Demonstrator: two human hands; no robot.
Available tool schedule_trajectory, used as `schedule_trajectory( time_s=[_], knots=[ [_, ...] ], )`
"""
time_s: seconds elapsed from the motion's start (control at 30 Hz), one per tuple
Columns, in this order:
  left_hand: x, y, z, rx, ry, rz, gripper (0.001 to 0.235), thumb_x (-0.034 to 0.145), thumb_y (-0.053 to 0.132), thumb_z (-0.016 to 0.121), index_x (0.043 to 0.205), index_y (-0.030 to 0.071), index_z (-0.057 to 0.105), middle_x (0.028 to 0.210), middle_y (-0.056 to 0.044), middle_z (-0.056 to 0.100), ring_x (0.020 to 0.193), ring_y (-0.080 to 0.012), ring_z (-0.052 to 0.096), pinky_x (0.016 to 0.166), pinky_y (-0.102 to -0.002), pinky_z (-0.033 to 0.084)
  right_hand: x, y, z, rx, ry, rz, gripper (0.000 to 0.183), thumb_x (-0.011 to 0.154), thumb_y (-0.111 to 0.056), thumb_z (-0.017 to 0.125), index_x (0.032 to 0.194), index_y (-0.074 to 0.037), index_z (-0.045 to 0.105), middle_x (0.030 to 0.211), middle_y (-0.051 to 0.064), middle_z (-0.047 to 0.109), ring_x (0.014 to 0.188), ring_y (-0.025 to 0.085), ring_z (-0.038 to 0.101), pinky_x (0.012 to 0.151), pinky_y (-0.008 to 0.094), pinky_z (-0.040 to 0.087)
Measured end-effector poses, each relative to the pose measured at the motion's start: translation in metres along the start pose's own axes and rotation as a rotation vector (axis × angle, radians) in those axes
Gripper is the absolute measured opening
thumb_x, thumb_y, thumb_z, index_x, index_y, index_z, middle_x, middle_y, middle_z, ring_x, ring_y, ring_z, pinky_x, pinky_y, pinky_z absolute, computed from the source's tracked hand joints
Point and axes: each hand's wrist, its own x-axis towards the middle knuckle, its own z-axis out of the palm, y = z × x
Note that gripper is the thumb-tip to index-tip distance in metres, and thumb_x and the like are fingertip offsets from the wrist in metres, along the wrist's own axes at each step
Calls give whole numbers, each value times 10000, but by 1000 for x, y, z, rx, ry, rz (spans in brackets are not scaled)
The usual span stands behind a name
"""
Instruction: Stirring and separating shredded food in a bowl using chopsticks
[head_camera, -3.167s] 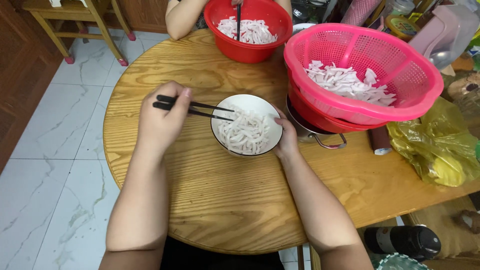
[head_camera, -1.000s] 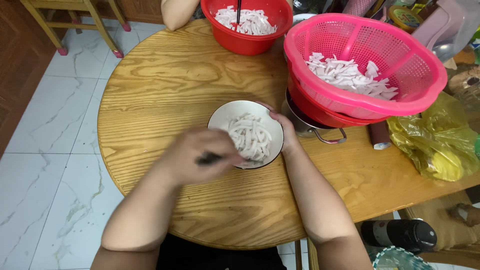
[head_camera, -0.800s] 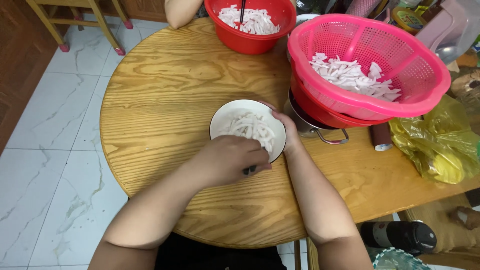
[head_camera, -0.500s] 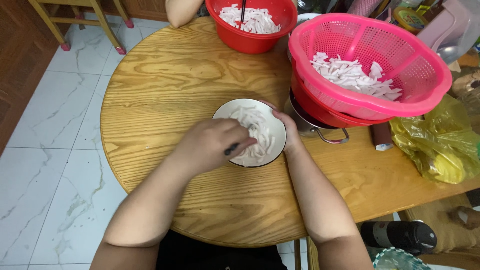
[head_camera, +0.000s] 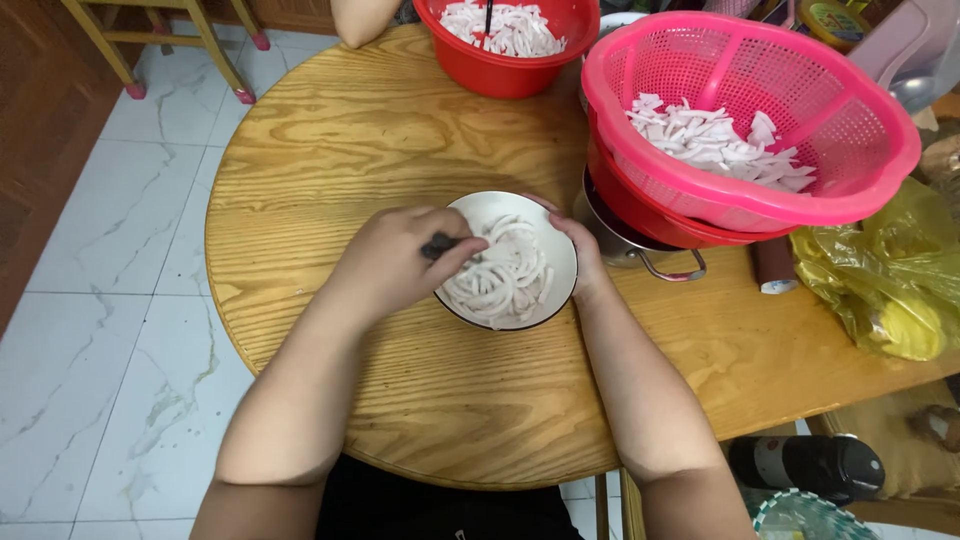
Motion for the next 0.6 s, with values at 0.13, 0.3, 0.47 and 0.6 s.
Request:
schedule_trajectory(
  time_s=[0.13, 0.3, 0.47, 0.6],
  knots=[
    [-16, 4, -26, -73, 132, 16, 147, 951, 253, 716, 874, 135, 675, 738, -136, 674, 728, -380, 700, 639, -441, 556, 1, -5, 5, 16, 63, 42, 673, 849, -379, 544, 1481, -149, 538, 1265, 241, 665, 1164, 392, 648, 1075, 505, 476],
    [-19, 5, -18, -283, 53, 20, 156, 915, 229, 713, 778, 163, 682, 686, -108, 670, 660, -359, 679, 611, -424, 544, 7, -4, 2, 67, 205, 97, 607, 824, -365, 628, 1405, -191, 610, 1204, 217, 704, 1102, 388, 675, 1071, 497, 481],
    [2, 4, 12, -172, -10, 207, 150, 952, 219, 696, 866, 97, 682, 800, -156, 717, 782, -389, 715, 679, -466, 571, -3, -16, 25, 68, 249, 119, 590, 816, -368, 655, 1386, -220, 634, 1199, 193, 715, 1092, 370, 680, 1079, 500, 466],
    [2, -1, 15, -46, 133, 246, 124, 961, 229, 712, 894, 125, 702, 798, -111, 710, 763, -340, 714, 664, -440, 573, 1, -11, 14, 13, 126, 81, 626, 854, -376, 574, 1450, -187, 582, 1204, 208, 699, 1116, 338, 678, 1055, 450, 497]
  ],
)
